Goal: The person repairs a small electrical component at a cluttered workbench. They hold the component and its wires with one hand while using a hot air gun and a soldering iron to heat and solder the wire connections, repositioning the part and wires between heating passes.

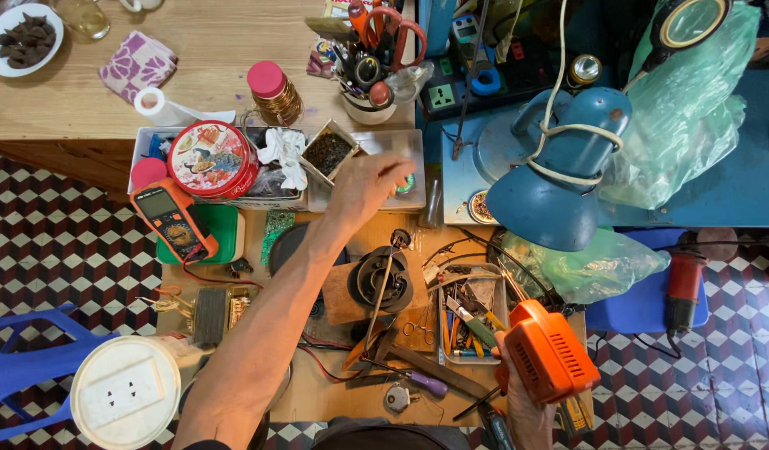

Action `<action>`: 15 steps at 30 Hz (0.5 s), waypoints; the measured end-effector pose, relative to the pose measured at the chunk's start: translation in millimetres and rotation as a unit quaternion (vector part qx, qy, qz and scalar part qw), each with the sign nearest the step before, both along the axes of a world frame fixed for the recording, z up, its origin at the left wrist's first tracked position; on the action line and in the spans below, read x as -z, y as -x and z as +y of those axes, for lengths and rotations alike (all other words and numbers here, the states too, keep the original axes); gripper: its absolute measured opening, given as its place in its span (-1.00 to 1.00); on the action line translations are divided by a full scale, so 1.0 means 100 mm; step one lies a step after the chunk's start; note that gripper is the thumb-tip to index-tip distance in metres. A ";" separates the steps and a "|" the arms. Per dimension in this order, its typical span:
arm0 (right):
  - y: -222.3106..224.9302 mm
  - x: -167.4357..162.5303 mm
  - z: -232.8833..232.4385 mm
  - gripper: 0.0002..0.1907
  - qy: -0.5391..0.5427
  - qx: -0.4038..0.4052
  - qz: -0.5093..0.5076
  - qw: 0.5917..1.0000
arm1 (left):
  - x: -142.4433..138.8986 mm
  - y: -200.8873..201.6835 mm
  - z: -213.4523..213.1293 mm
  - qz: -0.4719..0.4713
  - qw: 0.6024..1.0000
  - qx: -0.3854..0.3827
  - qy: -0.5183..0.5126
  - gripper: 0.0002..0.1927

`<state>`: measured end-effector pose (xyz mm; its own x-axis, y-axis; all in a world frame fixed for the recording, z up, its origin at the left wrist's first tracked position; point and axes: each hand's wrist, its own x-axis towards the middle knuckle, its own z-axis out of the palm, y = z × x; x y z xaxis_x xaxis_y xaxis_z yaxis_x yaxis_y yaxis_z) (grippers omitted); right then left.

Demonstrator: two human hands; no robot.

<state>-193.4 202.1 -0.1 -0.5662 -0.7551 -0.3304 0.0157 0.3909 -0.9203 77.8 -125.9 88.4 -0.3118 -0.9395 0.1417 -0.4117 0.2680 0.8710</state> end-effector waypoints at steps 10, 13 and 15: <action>-0.29 -0.68 -0.82 -0.59 0.045 -0.014 0.062 0.997 | 0.49 0.67 0.39 -0.088 0.993 0.039 0.071 -0.83; -0.36 -0.87 -1.01 -0.66 0.063 -0.026 0.082 0.994 | 0.48 0.75 0.38 -0.073 0.996 0.045 0.027 -0.84; -0.36 -0.91 -1.10 -0.67 0.028 -0.015 0.074 0.997 | 0.49 0.78 0.39 -0.059 0.997 0.042 0.032 -0.85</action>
